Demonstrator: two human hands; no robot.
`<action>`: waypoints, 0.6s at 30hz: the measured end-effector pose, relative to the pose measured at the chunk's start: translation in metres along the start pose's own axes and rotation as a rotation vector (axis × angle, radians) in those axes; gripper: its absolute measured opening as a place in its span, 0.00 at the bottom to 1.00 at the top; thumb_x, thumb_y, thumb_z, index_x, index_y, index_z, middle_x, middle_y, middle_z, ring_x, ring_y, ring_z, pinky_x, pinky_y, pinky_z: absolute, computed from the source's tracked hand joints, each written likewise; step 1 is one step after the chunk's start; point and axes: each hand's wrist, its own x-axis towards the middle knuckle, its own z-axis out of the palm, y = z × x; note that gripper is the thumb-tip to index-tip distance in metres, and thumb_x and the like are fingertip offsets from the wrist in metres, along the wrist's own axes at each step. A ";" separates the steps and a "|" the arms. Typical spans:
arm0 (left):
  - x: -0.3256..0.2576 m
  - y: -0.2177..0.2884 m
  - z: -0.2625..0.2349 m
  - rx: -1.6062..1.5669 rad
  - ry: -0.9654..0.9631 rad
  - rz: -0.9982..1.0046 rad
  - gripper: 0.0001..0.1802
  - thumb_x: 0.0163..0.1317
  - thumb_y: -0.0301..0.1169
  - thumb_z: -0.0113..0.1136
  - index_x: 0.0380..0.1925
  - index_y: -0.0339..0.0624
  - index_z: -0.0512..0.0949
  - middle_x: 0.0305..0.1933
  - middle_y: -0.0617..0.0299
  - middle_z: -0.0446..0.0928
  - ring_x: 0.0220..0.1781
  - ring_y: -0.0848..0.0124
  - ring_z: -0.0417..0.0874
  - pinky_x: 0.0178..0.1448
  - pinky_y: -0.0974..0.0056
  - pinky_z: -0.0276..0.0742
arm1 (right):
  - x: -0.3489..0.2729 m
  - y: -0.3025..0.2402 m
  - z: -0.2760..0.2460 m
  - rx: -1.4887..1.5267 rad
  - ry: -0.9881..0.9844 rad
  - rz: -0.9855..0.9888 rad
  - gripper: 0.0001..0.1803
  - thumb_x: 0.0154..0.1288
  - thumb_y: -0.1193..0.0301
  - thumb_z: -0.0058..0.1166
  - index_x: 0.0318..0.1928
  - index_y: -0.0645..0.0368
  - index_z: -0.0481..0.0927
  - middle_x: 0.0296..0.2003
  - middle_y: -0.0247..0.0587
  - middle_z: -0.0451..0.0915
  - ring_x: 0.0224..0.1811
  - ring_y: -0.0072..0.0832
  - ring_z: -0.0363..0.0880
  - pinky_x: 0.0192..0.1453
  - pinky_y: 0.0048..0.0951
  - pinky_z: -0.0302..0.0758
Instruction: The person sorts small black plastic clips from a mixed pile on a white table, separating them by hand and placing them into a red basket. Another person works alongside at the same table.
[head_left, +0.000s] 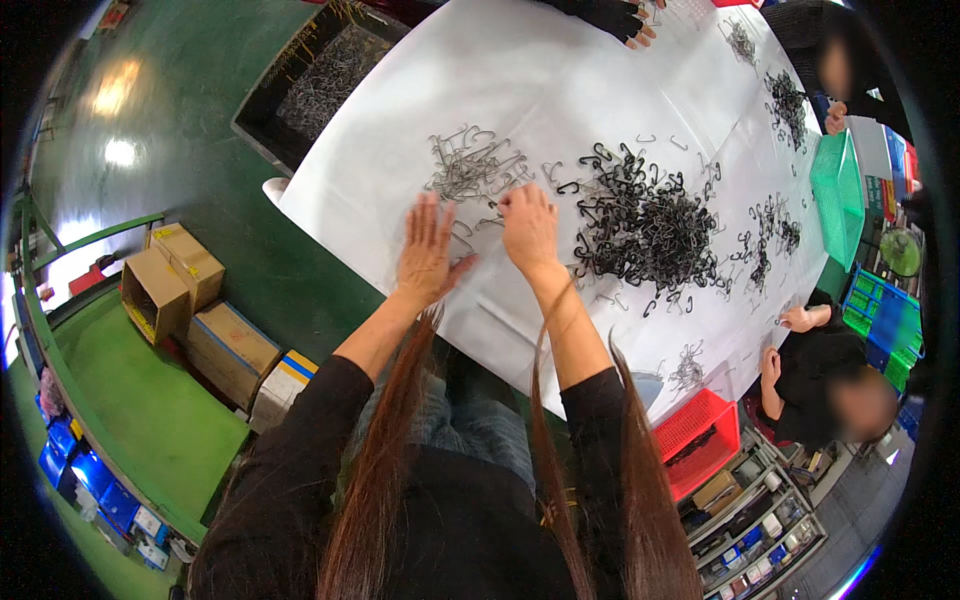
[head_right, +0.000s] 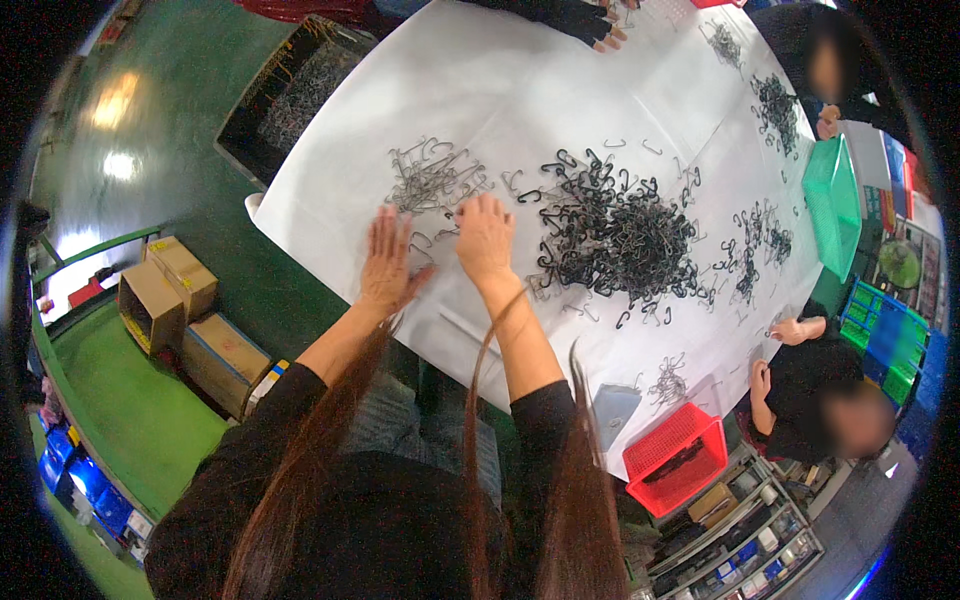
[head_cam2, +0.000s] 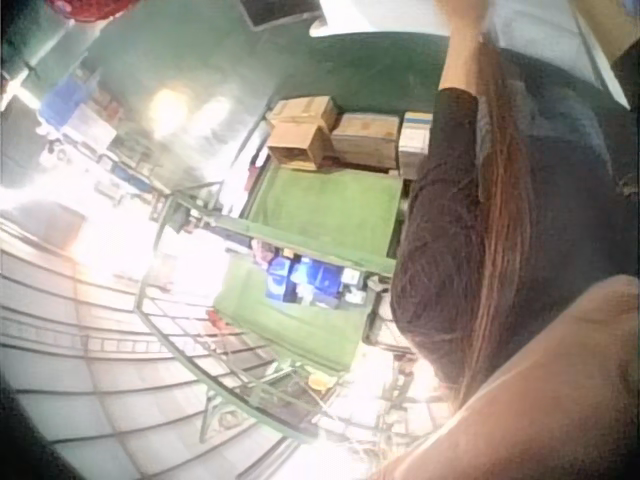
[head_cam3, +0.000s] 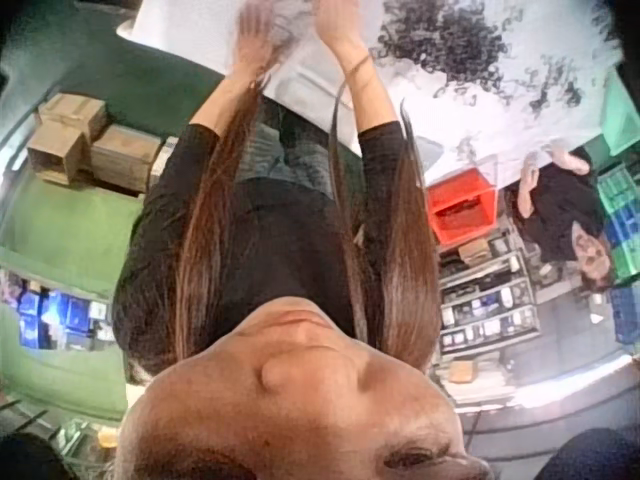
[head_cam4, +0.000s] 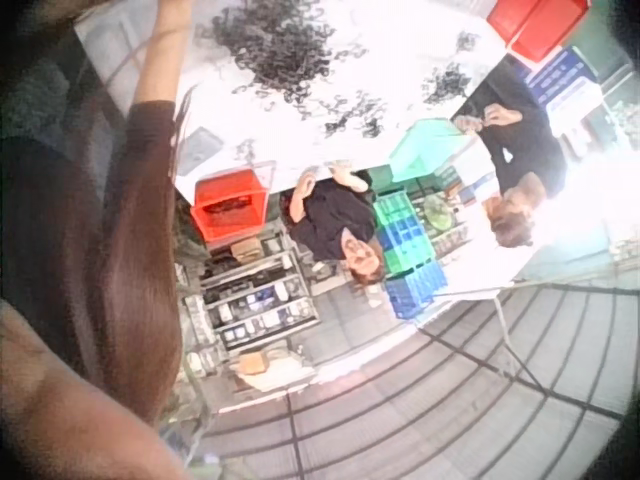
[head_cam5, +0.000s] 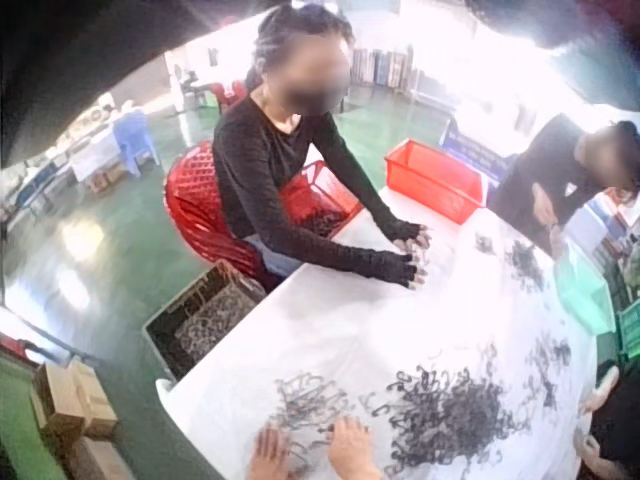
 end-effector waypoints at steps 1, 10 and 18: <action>0.007 0.009 0.005 -0.029 -0.026 0.061 0.46 0.60 0.54 0.51 0.71 0.49 0.44 0.75 0.49 0.39 0.76 0.49 0.36 0.74 0.43 0.31 | -0.003 0.006 -0.005 0.076 0.043 0.065 0.05 0.59 0.70 0.54 0.35 0.57 0.75 0.36 0.41 0.72 0.43 0.38 0.71 0.45 0.38 0.66; 0.127 0.043 0.049 0.229 -0.231 0.348 0.32 0.65 0.49 0.44 0.69 0.68 0.51 0.75 0.74 0.45 0.77 0.66 0.38 0.73 0.36 0.25 | -0.077 0.072 -0.070 0.580 0.140 0.537 0.09 0.66 0.71 0.49 0.39 0.66 0.73 0.34 0.41 0.72 0.39 0.30 0.70 0.47 0.27 0.68; 0.124 -0.038 -0.008 0.338 -0.123 0.178 0.27 0.68 0.40 0.41 0.68 0.66 0.56 0.73 0.74 0.52 0.77 0.68 0.40 0.71 0.32 0.24 | -0.147 0.072 -0.084 0.929 0.106 0.848 0.07 0.70 0.68 0.46 0.41 0.59 0.74 0.32 0.29 0.72 0.31 0.15 0.66 0.32 0.18 0.65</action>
